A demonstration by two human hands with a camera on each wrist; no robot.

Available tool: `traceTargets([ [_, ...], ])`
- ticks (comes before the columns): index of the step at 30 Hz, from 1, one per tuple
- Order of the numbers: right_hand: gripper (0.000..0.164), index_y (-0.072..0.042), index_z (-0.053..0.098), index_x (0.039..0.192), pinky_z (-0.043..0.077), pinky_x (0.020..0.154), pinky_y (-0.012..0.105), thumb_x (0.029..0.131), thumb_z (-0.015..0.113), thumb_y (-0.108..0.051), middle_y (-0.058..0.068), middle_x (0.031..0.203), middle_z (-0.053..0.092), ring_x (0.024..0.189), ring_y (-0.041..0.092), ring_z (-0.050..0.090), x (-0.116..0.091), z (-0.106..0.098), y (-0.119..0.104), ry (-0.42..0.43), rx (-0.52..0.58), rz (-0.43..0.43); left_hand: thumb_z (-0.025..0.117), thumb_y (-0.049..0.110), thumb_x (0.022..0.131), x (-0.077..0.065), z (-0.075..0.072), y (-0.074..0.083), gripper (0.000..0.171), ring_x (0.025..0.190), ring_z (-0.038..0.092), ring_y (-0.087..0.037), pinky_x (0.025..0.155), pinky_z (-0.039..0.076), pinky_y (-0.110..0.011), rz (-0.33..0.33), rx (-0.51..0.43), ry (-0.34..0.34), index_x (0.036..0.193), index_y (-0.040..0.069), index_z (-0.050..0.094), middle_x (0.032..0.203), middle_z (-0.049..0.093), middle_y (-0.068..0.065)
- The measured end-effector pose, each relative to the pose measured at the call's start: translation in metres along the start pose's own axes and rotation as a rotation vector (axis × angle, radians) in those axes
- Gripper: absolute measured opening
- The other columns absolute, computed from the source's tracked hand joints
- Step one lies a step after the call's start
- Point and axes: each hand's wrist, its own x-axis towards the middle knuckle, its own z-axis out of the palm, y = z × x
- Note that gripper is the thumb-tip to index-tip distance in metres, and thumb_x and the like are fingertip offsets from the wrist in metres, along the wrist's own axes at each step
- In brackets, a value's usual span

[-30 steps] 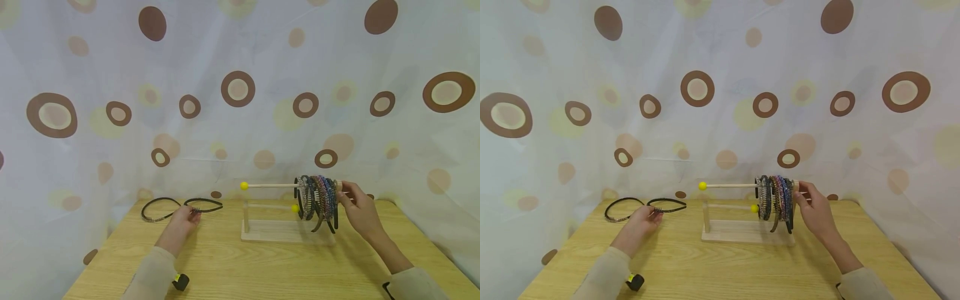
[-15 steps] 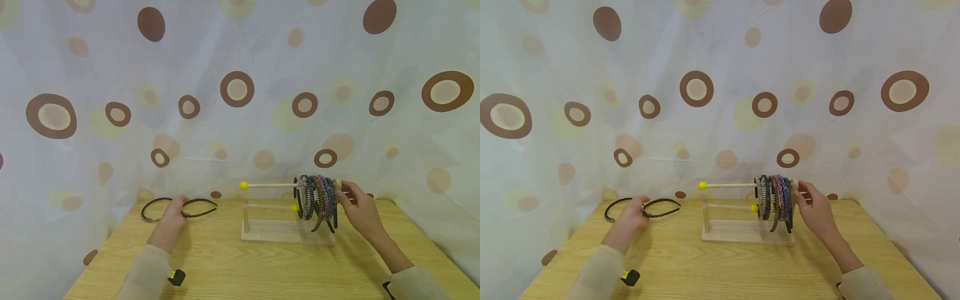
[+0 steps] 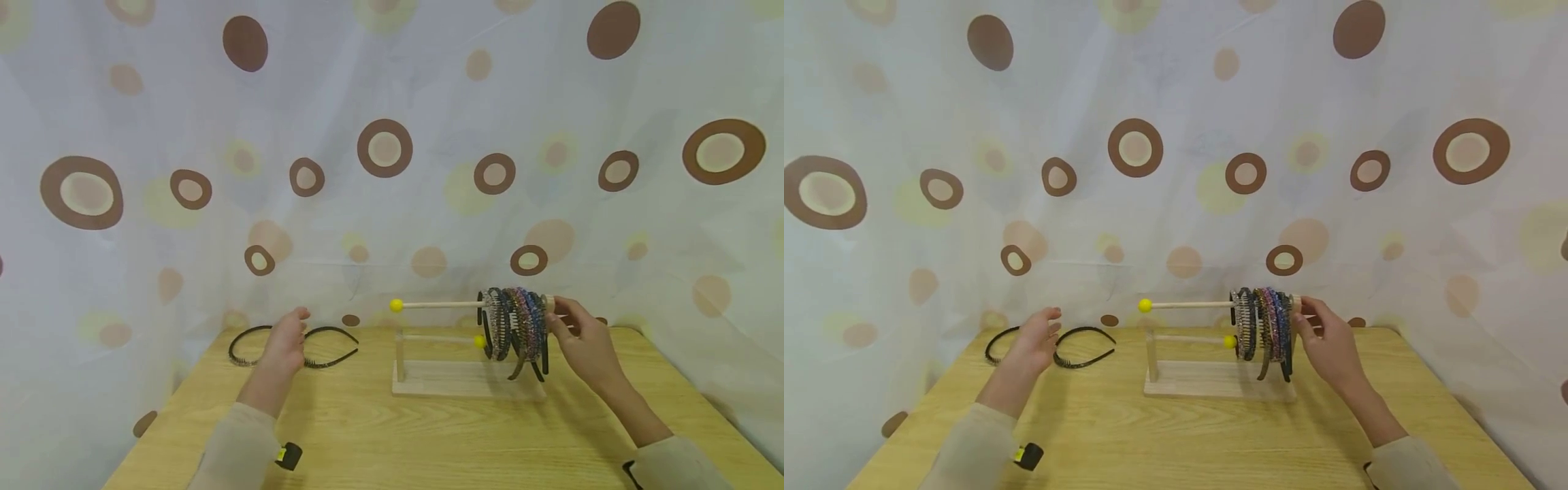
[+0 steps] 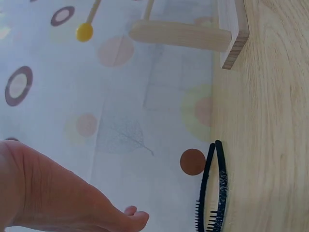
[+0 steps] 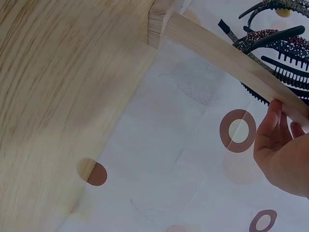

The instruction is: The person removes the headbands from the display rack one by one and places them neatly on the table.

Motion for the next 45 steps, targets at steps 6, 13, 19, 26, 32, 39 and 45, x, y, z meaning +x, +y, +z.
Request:
traceTargets([
  [6,0.040,0.003,0.055,0.140,0.044,0.081,0.015,0.107,0.056,-0.018,0.020,0.117,0.065,0.096,-0.003,0.055,0.004,0.001,0.001,0.004,-0.009,-0.006,0.041,0.015,0.107,-0.018,0.023,0.009,0.043,0.144,0.030,-0.036,0.116,0.023,-0.045,0.170,0.111,-0.011,0.147,0.002,0.046,0.152,0.040,-0.018],
  [13,0.041,0.002,0.053,0.142,0.045,0.083,0.016,0.108,0.054,-0.021,0.019,0.121,0.063,0.100,0.012,0.060,0.004,0.011,0.002,-0.007,0.022,0.020,0.045,0.019,0.109,-0.042,0.051,0.011,0.024,0.102,0.064,-0.028,0.080,0.049,-0.030,0.336,0.156,-0.037,0.124,0.005,0.058,0.110,0.063,-0.010],
  [19,0.041,0.004,0.052,0.142,0.045,0.084,0.014,0.108,0.054,-0.019,0.021,0.121,0.062,0.101,0.033,0.063,0.001,0.014,-0.001,-0.001,0.049,0.042,0.051,0.012,0.105,-0.058,0.091,-0.012,0.018,0.088,0.066,-0.026,0.081,0.052,-0.036,0.544,0.348,-0.182,0.114,0.004,0.064,0.097,0.066,-0.010],
  [26,0.042,0.003,0.052,0.142,0.046,0.084,0.017,0.108,0.054,-0.022,0.022,0.123,0.062,0.104,0.034,0.064,-0.002,0.009,-0.003,-0.015,0.044,0.065,0.055,0.020,0.105,-0.066,0.149,-0.047,0.014,0.082,0.064,-0.014,0.069,0.055,-0.031,0.811,0.658,-0.339,0.111,0.016,0.067,0.092,0.067,0.004],
  [32,0.042,0.002,0.052,0.142,0.047,0.085,0.026,0.109,0.053,-0.023,0.020,0.123,0.062,0.104,0.033,0.062,-0.004,0.004,0.000,-0.009,0.014,0.068,0.053,0.043,0.106,-0.063,0.192,-0.074,0.027,0.073,0.059,-0.004,0.060,0.051,-0.027,0.770,0.881,-0.373,0.112,0.021,0.067,0.087,0.063,0.014],
  [39,0.043,0.002,0.052,0.142,0.046,0.086,0.022,0.109,0.053,-0.025,0.018,0.122,0.063,0.103,0.031,0.064,-0.003,0.008,0.001,-0.015,0.024,0.065,0.062,0.044,0.101,-0.056,0.212,-0.091,0.042,0.087,0.061,-0.011,0.071,0.052,-0.031,0.682,0.871,-0.369,0.128,0.011,0.063,0.094,0.062,0.011],
  [45,0.042,0.002,0.052,0.142,0.046,0.086,0.023,0.109,0.053,-0.023,0.017,0.121,0.064,0.101,0.028,0.064,-0.002,0.004,0.002,-0.002,0.013,0.057,0.066,0.026,0.101,-0.053,0.223,-0.097,0.047,0.096,0.061,-0.008,0.078,0.054,-0.029,0.641,0.713,-0.425,0.142,0.006,0.054,0.106,0.062,0.008],
])
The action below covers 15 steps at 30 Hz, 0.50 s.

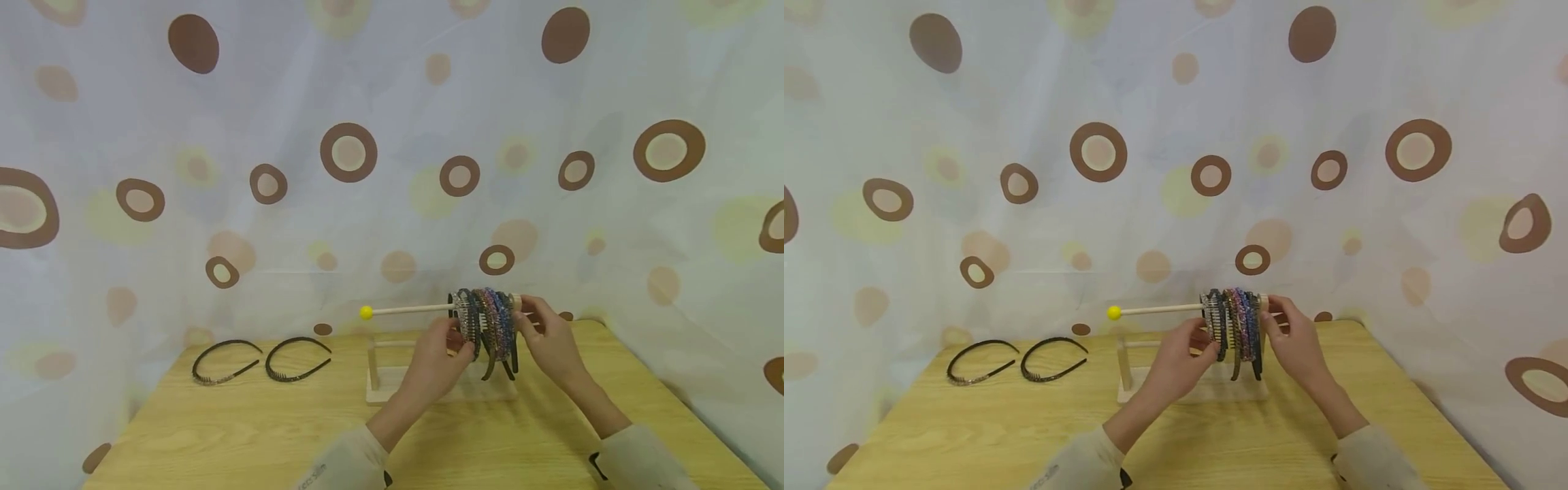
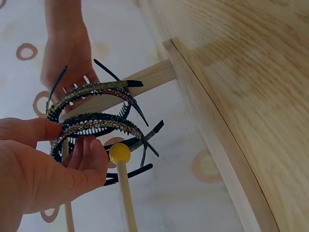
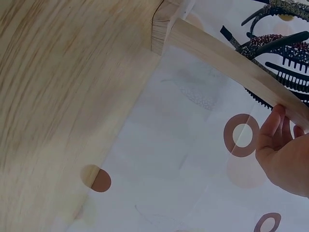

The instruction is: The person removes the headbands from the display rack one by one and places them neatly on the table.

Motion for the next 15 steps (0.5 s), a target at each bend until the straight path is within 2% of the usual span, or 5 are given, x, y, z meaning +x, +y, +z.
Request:
traceTargets([
  [4,0.040,0.002,0.052,0.142,0.047,0.083,0.020,0.109,0.053,-0.021,0.017,0.119,0.064,0.099,0.019,0.063,0.0009,-0.0011,-0.0003,0.007,0.010,-0.017,0.064,0.016,0.100,0.0027,0.0010,-0.0004,0.037,0.097,0.062,-0.009,0.080,0.054,-0.026,0.031,-0.038,0.025,0.135,0.005,0.058,0.106,0.062,0.006],
  [9,0.040,0.002,0.053,0.142,0.047,0.083,0.019,0.108,0.053,-0.021,0.017,0.120,0.064,0.098,0.004,0.059,0.0020,-0.0018,0.0008,0.018,0.016,-0.025,0.064,0.010,0.098,0.0054,-0.0016,-0.0005,0.032,0.094,0.063,-0.009,0.079,0.053,-0.025,0.056,-0.022,0.045,0.130,0.004,0.061,0.106,0.064,0.004],
  [12,0.040,0.001,0.053,0.142,0.047,0.083,0.018,0.109,0.053,-0.021,0.016,0.121,0.064,0.098,0.003,0.059,0.0005,-0.0010,0.0013,0.015,0.013,-0.021,0.064,0.010,0.098,0.0046,-0.0026,-0.0011,0.032,0.094,0.063,-0.008,0.079,0.053,-0.025,0.052,-0.014,0.047,0.129,0.004,0.062,0.106,0.065,0.003],
  [15,0.039,0.000,0.054,0.141,0.046,0.083,0.018,0.109,0.053,-0.022,0.015,0.121,0.064,0.099,0.010,0.060,-0.0011,0.0002,0.0006,0.012,0.012,-0.015,0.065,0.009,0.097,0.0038,-0.0027,-0.0021,0.031,0.094,0.063,-0.009,0.079,0.053,-0.025,0.050,-0.015,0.056,0.128,0.004,0.063,0.105,0.065,0.004],
])
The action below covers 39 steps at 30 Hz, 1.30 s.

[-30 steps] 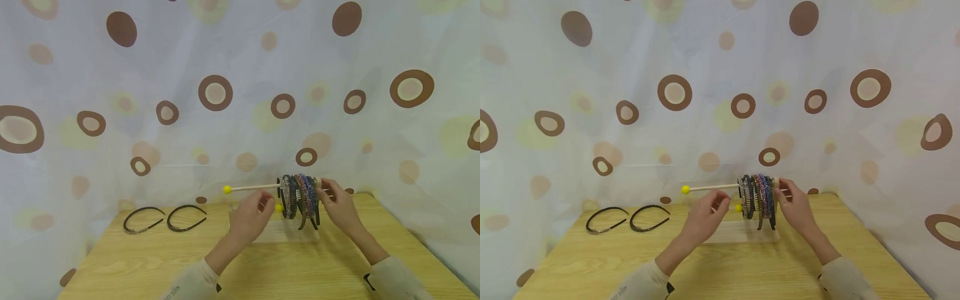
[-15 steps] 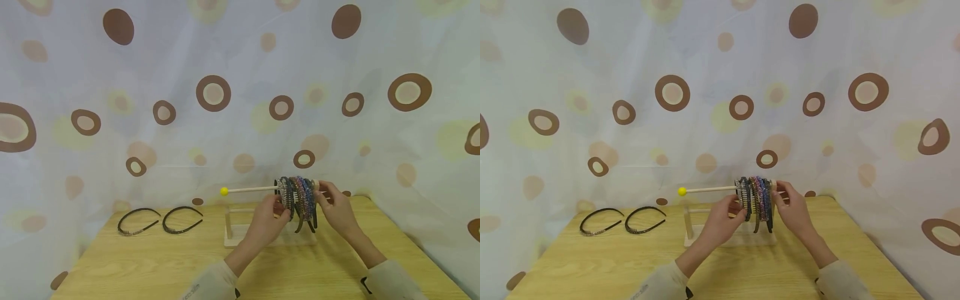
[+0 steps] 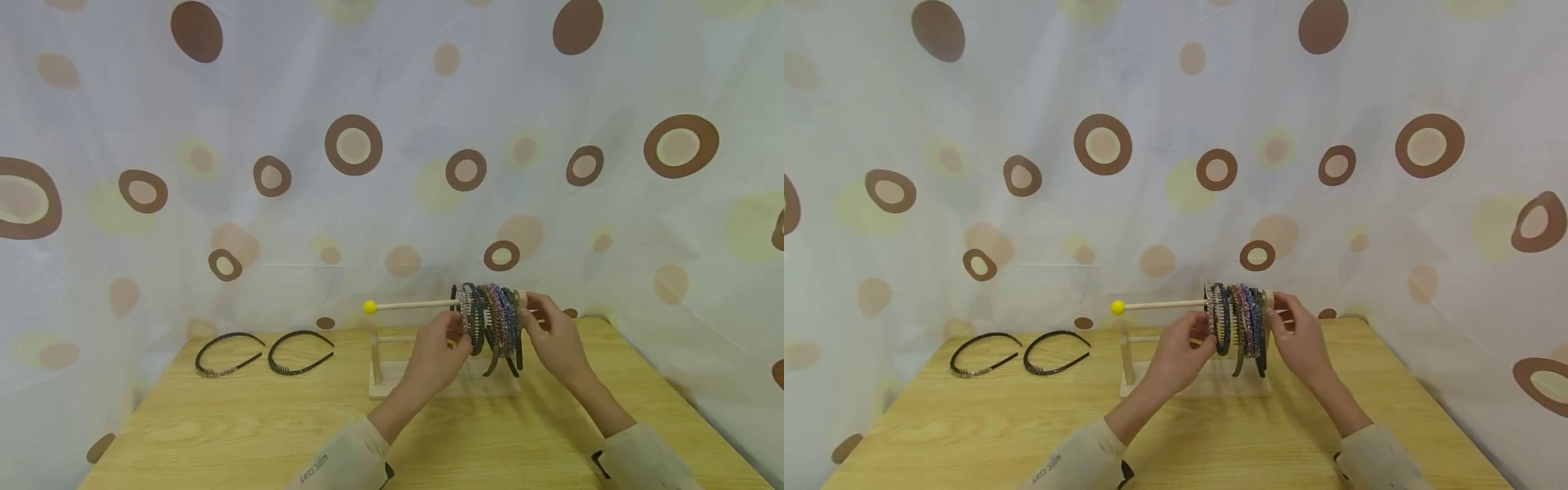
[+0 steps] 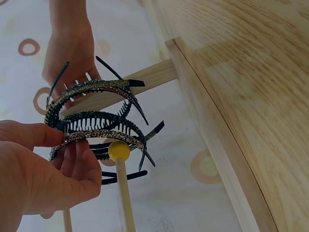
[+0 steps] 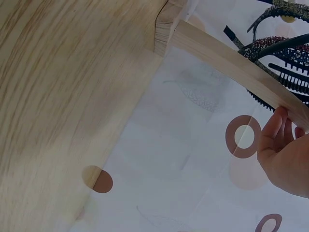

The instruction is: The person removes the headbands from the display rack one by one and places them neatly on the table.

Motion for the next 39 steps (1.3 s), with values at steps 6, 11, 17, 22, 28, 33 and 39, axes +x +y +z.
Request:
traceTargets([
  [6,0.038,-0.002,0.055,0.141,0.046,0.083,0.018,0.108,0.053,-0.022,0.014,0.121,0.064,0.098,0.013,0.061,0.000,0.000,-0.002,-0.004,0.003,0.001,0.064,0.009,0.097,-0.001,-0.003,0.003,0.029,0.096,0.063,-0.010,0.079,0.053,-0.026,0.007,0.002,0.018,0.126,0.006,0.064,0.105,0.065,0.005],
  [11,0.039,0.000,0.054,0.141,0.046,0.081,0.017,0.108,0.054,-0.021,0.015,0.120,0.064,0.096,0.008,0.061,0.001,-0.001,-0.003,-0.007,-0.003,-0.010,0.062,0.009,0.097,-0.003,-0.008,0.010,0.032,0.094,0.063,-0.008,0.078,0.052,-0.026,0.030,0.014,0.029,0.129,0.006,0.066,0.108,0.066,0.004],
  [17,0.039,0.001,0.054,0.141,0.045,0.082,0.017,0.108,0.054,-0.020,0.015,0.119,0.064,0.096,0.004,0.059,0.002,0.000,-0.003,-0.004,0.002,-0.021,0.062,0.010,0.097,-0.005,-0.017,0.017,0.033,0.091,0.064,-0.010,0.076,0.053,-0.025,0.044,-0.011,0.024,0.130,0.004,0.066,0.103,0.066,0.004],
  [22,0.039,-0.001,0.054,0.142,0.045,0.083,0.017,0.108,0.054,-0.021,0.014,0.120,0.064,0.097,0.001,0.058,0.001,0.000,-0.002,-0.011,0.011,-0.010,0.061,0.015,0.100,-0.005,-0.028,0.022,0.038,0.090,0.064,-0.008,0.076,0.055,-0.025,0.023,-0.053,0.011,0.136,0.003,0.062,0.104,0.066,0.004],
  [28,0.039,-0.001,0.053,0.142,0.045,0.082,0.017,0.108,0.055,-0.020,0.015,0.120,0.063,0.097,-0.001,0.056,0.001,0.000,-0.002,-0.014,0.010,-0.014,0.059,0.025,0.100,-0.003,-0.047,0.034,0.045,0.095,0.063,-0.010,0.078,0.055,-0.030,-0.038,-0.082,0.015,0.140,0.005,0.060,0.111,0.065,0.004],
  [33,0.038,-0.001,0.054,0.141,0.045,0.083,0.017,0.108,0.055,-0.020,0.015,0.120,0.064,0.096,-0.001,0.057,0.001,0.000,-0.002,-0.010,0.010,-0.012,0.063,0.024,0.098,0.002,-0.063,0.042,0.046,0.097,0.063,-0.012,0.081,0.053,-0.032,-0.078,-0.143,0.026,0.139,0.003,0.061,0.113,0.066,0.002],
  [39,0.039,-0.002,0.055,0.141,0.044,0.085,0.018,0.108,0.054,-0.023,0.014,0.120,0.064,0.099,0.012,0.060,0.001,0.002,-0.001,-0.008,-0.005,0.001,0.066,0.026,0.100,0.000,-0.082,0.053,0.049,0.101,0.062,-0.015,0.085,0.053,-0.035,-0.162,-0.248,0.001,0.144,0.006,0.057,0.123,0.064,0.000],
])
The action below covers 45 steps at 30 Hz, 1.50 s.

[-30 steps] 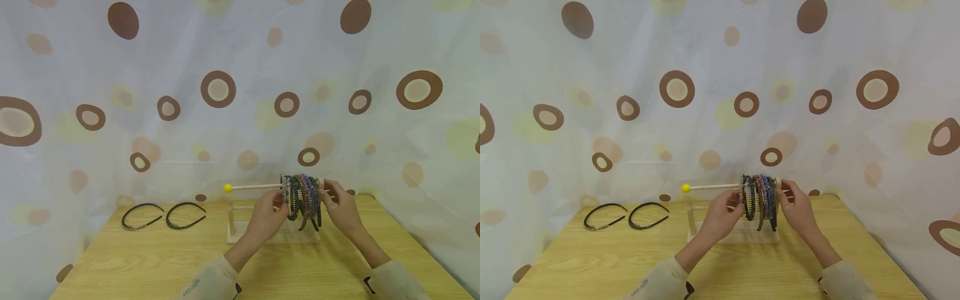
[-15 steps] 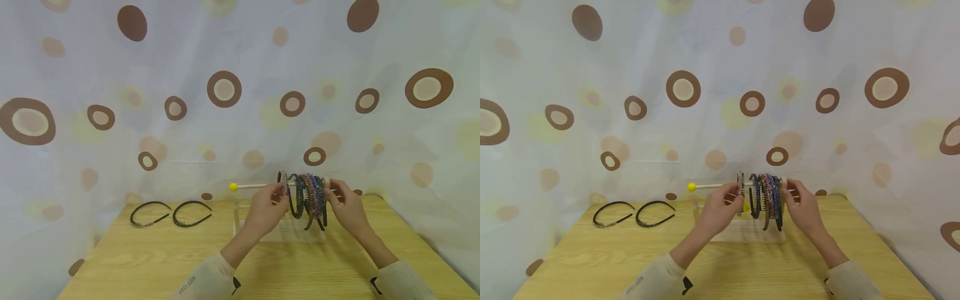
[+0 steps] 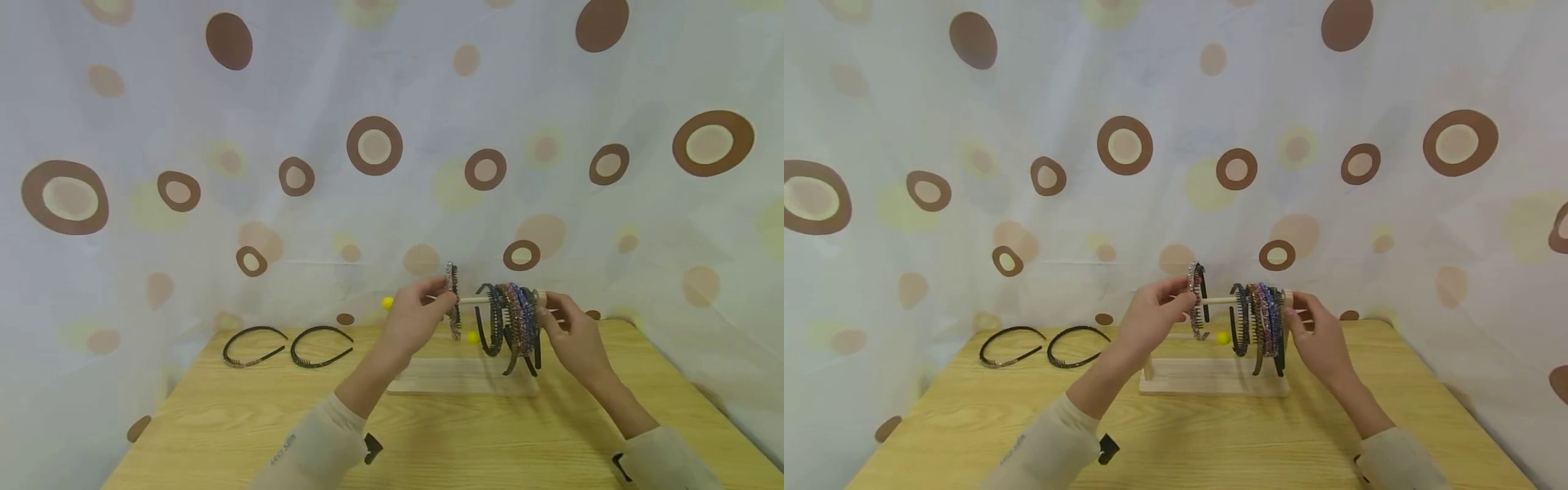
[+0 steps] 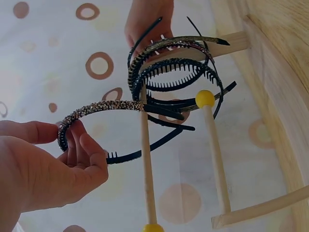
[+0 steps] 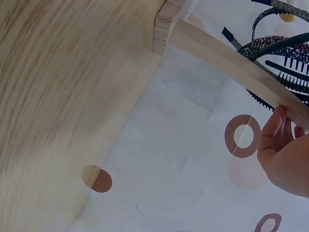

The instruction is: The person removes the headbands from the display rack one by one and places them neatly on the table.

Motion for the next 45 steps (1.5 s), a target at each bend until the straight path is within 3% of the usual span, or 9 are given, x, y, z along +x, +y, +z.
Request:
traceTargets([
  [3,0.039,-0.002,0.055,0.141,0.044,0.085,0.018,0.108,0.054,-0.023,0.014,0.120,0.064,0.100,0.014,0.060,0.000,0.001,0.000,0.001,-0.002,0.001,0.066,0.026,0.100,-0.005,-0.008,0.007,0.048,0.100,0.062,-0.017,0.087,0.053,-0.038,-0.001,0.000,0.008,0.144,0.007,0.057,0.123,0.064,0.000],
  [11,0.040,0.001,0.052,0.142,0.044,0.082,0.017,0.108,0.054,-0.020,0.016,0.119,0.063,0.097,-0.002,0.055,0.002,-0.001,-0.001,-0.011,-0.008,-0.032,0.064,0.019,0.102,-0.017,-0.034,0.022,0.044,0.104,0.063,-0.018,0.088,0.052,-0.037,0.061,-0.010,0.020,0.143,0.003,0.057,0.119,0.063,-0.005],
  [18,0.040,0.002,0.049,0.144,0.045,0.080,0.021,0.110,0.048,-0.019,0.015,0.121,0.062,0.098,0.002,0.055,0.003,-0.007,0.001,-0.050,-0.017,-0.018,0.063,0.012,0.099,-0.015,-0.057,0.022,0.037,0.099,0.064,-0.020,0.086,0.052,-0.035,0.070,-0.016,0.116,0.135,0.002,0.063,0.115,0.067,-0.008],
  [22,0.041,0.002,0.048,0.145,0.045,0.079,0.022,0.110,0.048,-0.020,0.016,0.120,0.062,0.098,0.002,0.055,0.002,-0.007,0.002,-0.061,-0.021,-0.006,0.063,0.014,0.099,-0.020,-0.076,0.022,0.039,0.104,0.063,-0.022,0.090,0.052,-0.041,0.067,-0.026,0.174,0.137,0.003,0.062,0.119,0.067,-0.010],
  [29,0.042,0.003,0.047,0.145,0.046,0.075,0.022,0.110,0.047,-0.021,0.016,0.119,0.062,0.096,0.002,0.055,0.001,-0.005,-0.001,-0.077,-0.035,0.010,0.064,0.023,0.101,-0.027,-0.117,0.030,0.039,0.110,0.059,-0.027,0.082,0.051,-0.041,0.022,-0.047,0.201,0.138,0.011,0.062,0.124,0.067,-0.007],
  [31,0.042,0.003,0.047,0.145,0.047,0.075,0.023,0.110,0.047,-0.020,0.016,0.119,0.063,0.095,0.001,0.055,0.001,-0.005,0.000,-0.077,-0.041,0.009,0.063,0.019,0.101,-0.029,-0.127,0.032,0.039,0.110,0.060,-0.024,0.096,0.046,-0.042,0.048,-0.044,0.217,0.138,0.007,0.062,0.123,0.068,-0.010],
  [33,0.041,0.003,0.048,0.144,0.047,0.075,0.023,0.110,0.047,-0.019,0.017,0.119,0.063,0.094,0.000,0.055,0.001,-0.005,0.001,-0.070,-0.048,0.007,0.063,0.018,0.101,-0.034,-0.137,0.032,0.038,0.109,0.059,-0.023,0.096,0.046,-0.042,0.041,-0.032,0.232,0.137,0.007,0.063,0.121,0.068,-0.009],
  [37,0.039,0.002,0.050,0.142,0.046,0.073,0.023,0.109,0.049,-0.017,0.016,0.116,0.064,0.094,0.000,0.054,0.001,-0.006,0.004,-0.051,-0.054,0.013,0.061,0.018,0.103,-0.046,-0.157,0.024,0.037,0.109,0.059,-0.023,0.095,0.047,-0.040,-0.004,0.022,0.249,0.138,0.006,0.062,0.122,0.067,-0.011],
  [45,0.040,0.001,0.050,0.143,0.045,0.070,0.020,0.110,0.048,-0.021,0.018,0.119,0.062,0.092,-0.003,0.052,0.003,-0.011,0.004,-0.031,-0.043,0.043,0.056,0.020,0.106,-0.080,-0.209,-0.015,0.048,0.117,0.055,-0.022,0.096,0.048,-0.037,-0.136,0.104,0.273,0.149,0.001,0.048,0.137,0.060,-0.014],
])
